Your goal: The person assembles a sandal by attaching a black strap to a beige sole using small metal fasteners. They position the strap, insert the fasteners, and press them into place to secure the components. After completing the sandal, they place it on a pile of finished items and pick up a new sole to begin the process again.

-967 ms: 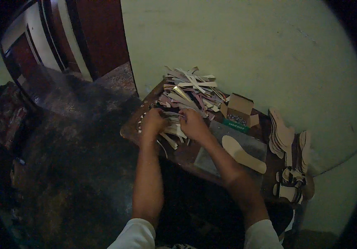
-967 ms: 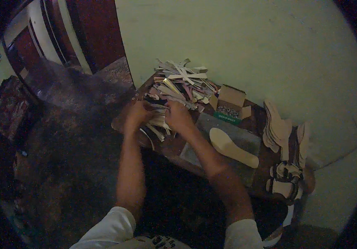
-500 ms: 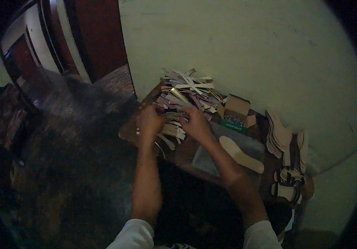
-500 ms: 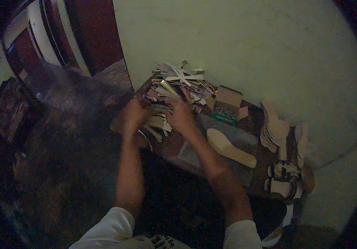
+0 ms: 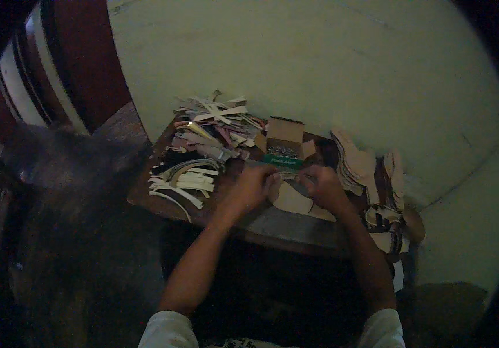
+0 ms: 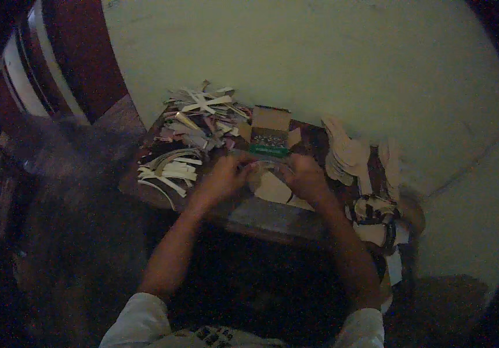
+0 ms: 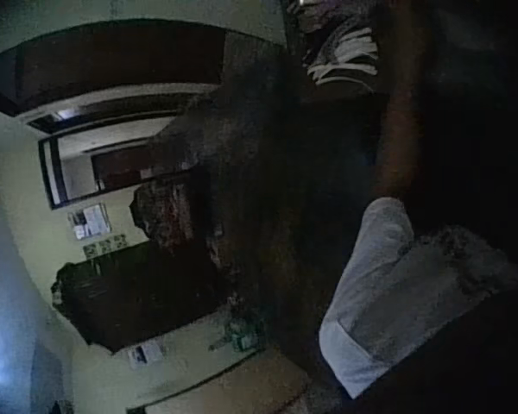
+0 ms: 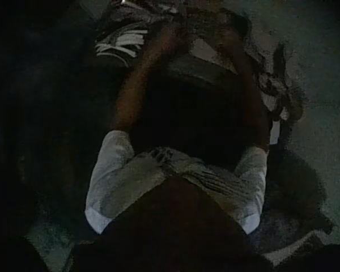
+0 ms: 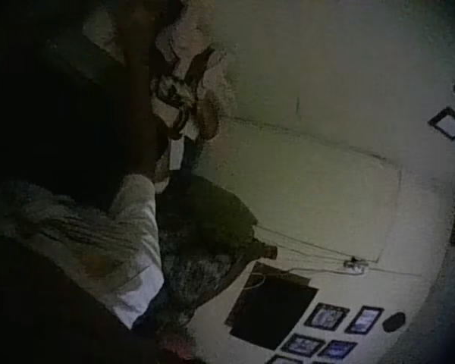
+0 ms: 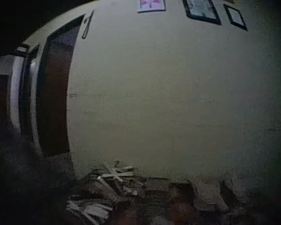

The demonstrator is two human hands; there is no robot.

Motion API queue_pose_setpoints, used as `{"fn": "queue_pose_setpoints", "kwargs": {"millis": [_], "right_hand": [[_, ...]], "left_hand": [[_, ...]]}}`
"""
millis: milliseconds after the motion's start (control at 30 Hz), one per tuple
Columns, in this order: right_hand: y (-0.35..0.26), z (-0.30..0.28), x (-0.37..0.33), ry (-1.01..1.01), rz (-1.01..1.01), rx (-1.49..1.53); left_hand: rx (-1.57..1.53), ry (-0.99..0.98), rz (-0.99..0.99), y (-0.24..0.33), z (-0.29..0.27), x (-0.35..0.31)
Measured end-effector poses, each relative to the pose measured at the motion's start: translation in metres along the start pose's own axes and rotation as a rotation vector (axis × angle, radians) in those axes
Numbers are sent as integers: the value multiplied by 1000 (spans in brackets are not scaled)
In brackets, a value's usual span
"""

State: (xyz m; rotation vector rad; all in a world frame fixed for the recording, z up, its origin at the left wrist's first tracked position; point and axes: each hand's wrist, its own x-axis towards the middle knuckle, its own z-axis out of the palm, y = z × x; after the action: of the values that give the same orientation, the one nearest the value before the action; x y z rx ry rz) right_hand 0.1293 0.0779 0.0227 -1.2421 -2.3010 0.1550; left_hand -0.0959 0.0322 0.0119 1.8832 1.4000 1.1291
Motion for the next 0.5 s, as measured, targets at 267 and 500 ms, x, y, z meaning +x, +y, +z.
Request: {"fn": "queue_pose_setpoints", "kwargs": {"millis": [267, 500], "right_hand": [[61, 19, -39, -17, 137, 409], [57, 25, -32, 54, 167, 403]], "left_hand": [[-12, 124, 82, -4, 60, 2], [270, 210, 122, 6, 56, 3]]}}
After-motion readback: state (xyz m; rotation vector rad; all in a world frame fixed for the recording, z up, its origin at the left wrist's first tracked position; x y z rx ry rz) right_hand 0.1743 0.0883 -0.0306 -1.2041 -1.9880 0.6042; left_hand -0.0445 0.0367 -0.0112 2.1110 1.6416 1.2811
